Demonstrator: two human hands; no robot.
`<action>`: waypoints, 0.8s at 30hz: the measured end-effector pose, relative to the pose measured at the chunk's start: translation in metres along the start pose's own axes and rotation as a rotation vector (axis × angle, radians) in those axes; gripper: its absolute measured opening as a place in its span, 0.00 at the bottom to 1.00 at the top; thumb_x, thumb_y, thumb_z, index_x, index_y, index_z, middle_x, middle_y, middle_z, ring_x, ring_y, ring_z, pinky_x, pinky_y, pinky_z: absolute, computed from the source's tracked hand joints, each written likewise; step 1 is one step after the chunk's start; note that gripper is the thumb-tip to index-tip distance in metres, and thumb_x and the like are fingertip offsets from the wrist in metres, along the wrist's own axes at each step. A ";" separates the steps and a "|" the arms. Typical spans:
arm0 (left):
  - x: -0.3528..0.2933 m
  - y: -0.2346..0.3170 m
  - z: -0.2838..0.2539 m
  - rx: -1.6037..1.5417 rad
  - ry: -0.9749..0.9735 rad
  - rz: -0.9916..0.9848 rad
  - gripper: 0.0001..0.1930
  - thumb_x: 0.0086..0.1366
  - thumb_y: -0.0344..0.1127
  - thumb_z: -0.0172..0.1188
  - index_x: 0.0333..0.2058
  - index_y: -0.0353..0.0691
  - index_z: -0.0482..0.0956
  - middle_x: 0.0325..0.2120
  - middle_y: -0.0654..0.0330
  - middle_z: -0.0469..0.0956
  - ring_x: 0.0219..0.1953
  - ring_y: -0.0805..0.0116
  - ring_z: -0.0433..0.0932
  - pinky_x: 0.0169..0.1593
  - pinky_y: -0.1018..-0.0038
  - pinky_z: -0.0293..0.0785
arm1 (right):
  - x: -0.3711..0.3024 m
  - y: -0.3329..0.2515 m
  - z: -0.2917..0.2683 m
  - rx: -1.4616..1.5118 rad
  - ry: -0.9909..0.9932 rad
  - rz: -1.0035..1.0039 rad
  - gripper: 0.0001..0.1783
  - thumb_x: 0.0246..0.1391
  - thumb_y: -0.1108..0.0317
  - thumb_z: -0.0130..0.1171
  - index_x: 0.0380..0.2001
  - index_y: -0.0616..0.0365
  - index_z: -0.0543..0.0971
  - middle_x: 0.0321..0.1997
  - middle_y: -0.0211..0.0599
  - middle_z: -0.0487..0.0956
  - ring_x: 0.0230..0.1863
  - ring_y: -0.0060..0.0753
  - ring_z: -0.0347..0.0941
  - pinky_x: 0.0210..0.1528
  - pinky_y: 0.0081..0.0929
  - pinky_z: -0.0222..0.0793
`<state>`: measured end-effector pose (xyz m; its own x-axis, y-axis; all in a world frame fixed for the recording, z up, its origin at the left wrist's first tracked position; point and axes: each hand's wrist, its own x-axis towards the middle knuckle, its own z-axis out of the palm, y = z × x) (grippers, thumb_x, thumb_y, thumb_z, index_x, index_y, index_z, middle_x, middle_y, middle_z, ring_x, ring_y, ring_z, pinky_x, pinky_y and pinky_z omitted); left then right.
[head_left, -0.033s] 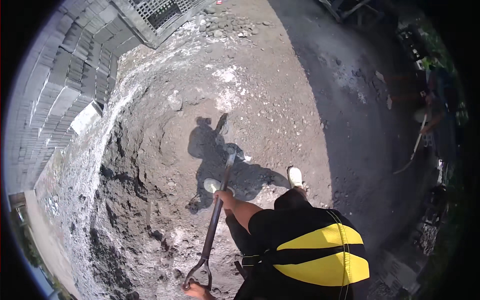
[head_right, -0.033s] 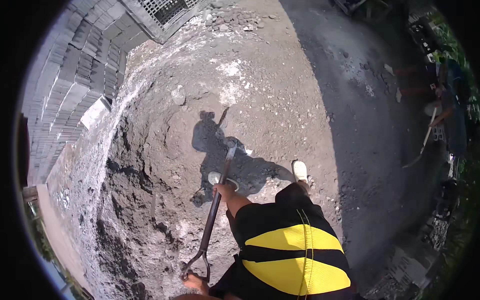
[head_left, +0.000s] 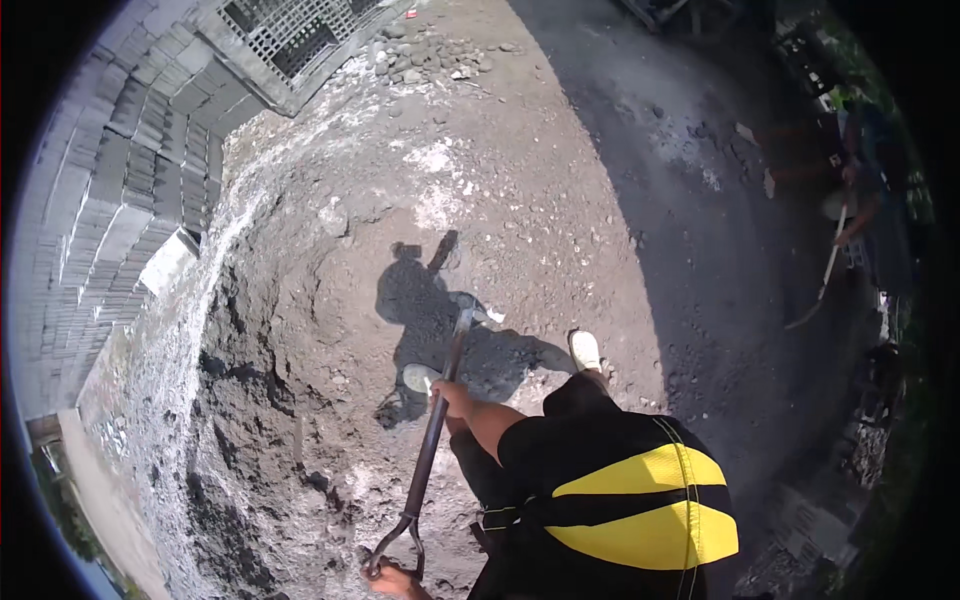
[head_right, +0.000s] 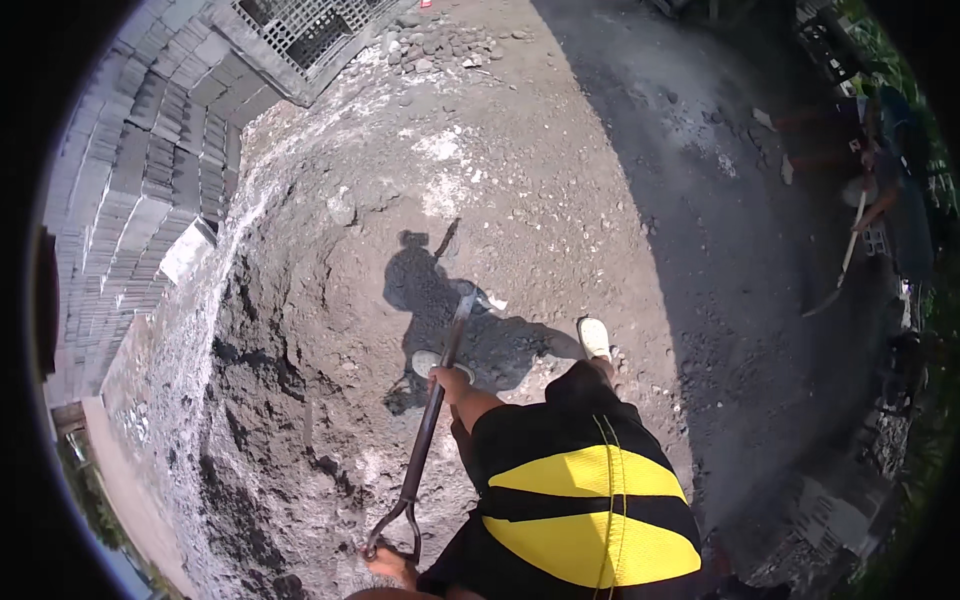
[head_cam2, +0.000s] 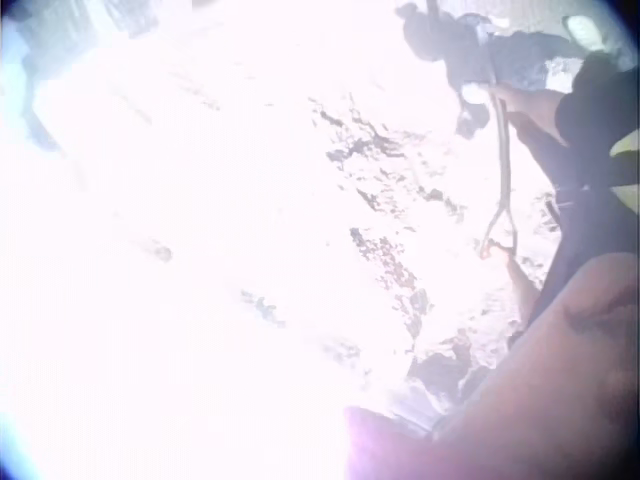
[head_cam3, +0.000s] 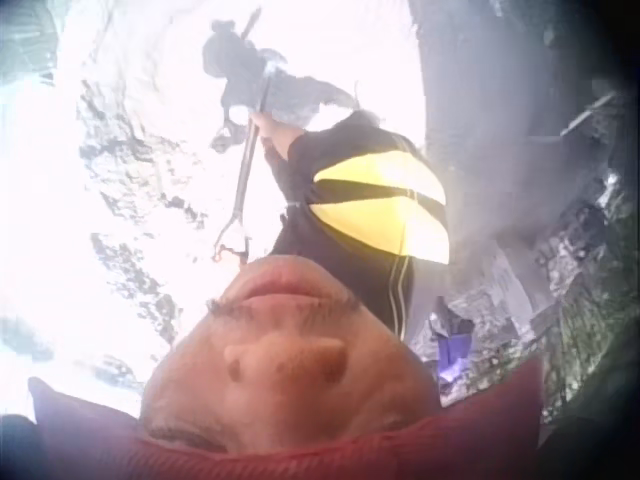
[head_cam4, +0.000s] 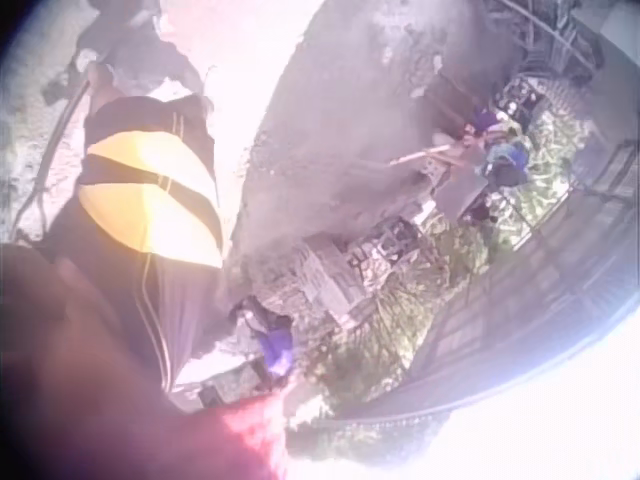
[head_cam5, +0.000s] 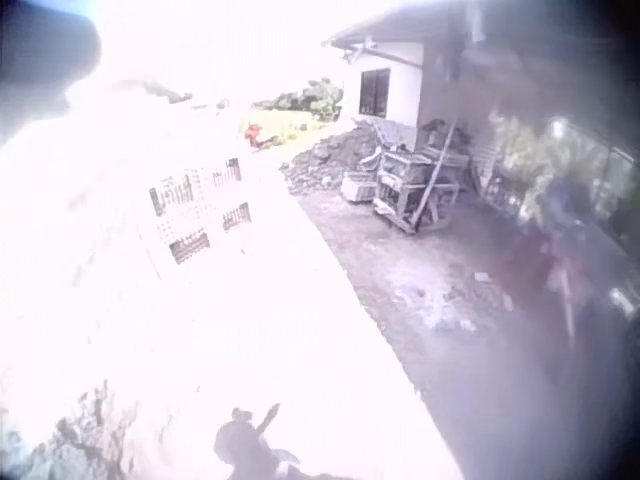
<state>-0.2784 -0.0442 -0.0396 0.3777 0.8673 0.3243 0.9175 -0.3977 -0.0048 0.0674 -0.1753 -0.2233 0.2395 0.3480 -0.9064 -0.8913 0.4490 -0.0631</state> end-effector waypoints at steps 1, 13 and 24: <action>0.003 0.026 -0.003 -0.042 0.015 0.081 0.14 0.53 0.41 0.53 0.21 0.33 0.72 0.16 0.49 0.72 0.17 0.56 0.72 0.22 0.62 0.64 | 0.002 -0.028 -0.031 0.077 -0.010 -0.050 0.06 0.42 0.72 0.54 0.21 0.59 0.66 0.18 0.38 0.66 0.23 0.38 0.67 0.26 0.37 0.66; -0.214 0.610 -0.195 -1.231 -1.798 0.288 0.22 0.47 0.21 0.54 0.43 0.34 0.63 0.19 0.60 0.67 0.13 0.73 0.66 0.15 0.78 0.63 | -0.241 -0.395 -0.430 0.951 0.429 -0.839 0.07 0.47 0.71 0.47 0.28 0.64 0.66 0.17 0.37 0.66 0.16 0.30 0.65 0.17 0.27 0.65; -0.243 0.611 -0.328 -1.076 -2.094 1.052 0.22 0.48 0.20 0.57 0.43 0.36 0.64 0.15 0.62 0.68 0.14 0.76 0.68 0.19 0.79 0.66 | -0.279 -0.391 -0.475 0.906 0.078 -0.575 0.07 0.48 0.73 0.44 0.30 0.63 0.60 0.17 0.37 0.63 0.17 0.32 0.63 0.22 0.31 0.66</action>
<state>0.1497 -0.5960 0.1892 0.5903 -0.7544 -0.2870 0.3911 -0.0437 0.9193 0.1666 -0.8391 -0.1442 0.4778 -0.1488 -0.8658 -0.0284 0.9824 -0.1845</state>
